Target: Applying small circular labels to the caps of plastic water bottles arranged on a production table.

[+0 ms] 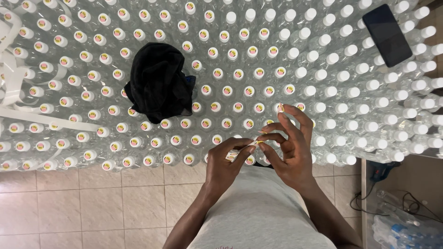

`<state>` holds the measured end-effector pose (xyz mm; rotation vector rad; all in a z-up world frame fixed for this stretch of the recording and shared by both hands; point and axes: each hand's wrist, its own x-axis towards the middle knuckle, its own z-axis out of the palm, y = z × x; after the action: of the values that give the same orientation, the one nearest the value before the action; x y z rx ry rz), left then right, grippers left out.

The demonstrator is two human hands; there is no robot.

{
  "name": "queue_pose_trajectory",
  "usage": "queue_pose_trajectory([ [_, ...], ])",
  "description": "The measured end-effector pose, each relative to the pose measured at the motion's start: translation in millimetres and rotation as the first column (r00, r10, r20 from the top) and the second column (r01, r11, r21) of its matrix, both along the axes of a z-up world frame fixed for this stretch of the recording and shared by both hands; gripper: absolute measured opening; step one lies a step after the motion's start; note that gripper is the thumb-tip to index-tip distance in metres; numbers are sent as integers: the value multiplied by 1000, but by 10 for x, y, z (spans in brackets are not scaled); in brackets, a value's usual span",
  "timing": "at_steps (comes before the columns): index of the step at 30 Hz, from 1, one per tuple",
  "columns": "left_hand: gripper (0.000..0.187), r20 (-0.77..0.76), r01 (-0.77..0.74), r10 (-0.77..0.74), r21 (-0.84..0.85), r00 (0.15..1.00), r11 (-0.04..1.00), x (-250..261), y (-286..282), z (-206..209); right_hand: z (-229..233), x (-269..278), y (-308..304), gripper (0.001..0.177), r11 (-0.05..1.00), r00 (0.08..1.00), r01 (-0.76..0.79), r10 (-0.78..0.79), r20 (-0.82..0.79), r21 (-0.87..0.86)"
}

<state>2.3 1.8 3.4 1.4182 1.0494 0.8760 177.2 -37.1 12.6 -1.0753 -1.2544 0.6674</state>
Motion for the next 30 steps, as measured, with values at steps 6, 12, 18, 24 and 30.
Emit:
queue_pose_trajectory([
  [6, 20, -61, -78, 80, 30, 995, 997, -22, -27, -70, 28, 89, 100, 79, 993, 992, -90, 82, -96, -77],
  [12, 22, -160, -192, 174, -99, 972, 976, -273, -110, -2, 95, 616, 1178, 60, 939, 997, -36, 55, 46, -342],
  [18, 40, -21, -352, 358, 129, 934, 927, -687, -555, -161, -933, 1071, 2915, 59, 960, 998, -55, 46, -39, -276],
  [24, 41, 299, -410, 377, 53, 877, 910, -570, -408, 344, -1351, 1018, 3616, 55, 981, 993, -51, 70, 96, -186],
  [30, 46, 298, -483, 461, 1, 836, 876, -570, -260, 348, -1637, 1042, 3793, 55, 995, 969, -100, 102, 224, -22],
])
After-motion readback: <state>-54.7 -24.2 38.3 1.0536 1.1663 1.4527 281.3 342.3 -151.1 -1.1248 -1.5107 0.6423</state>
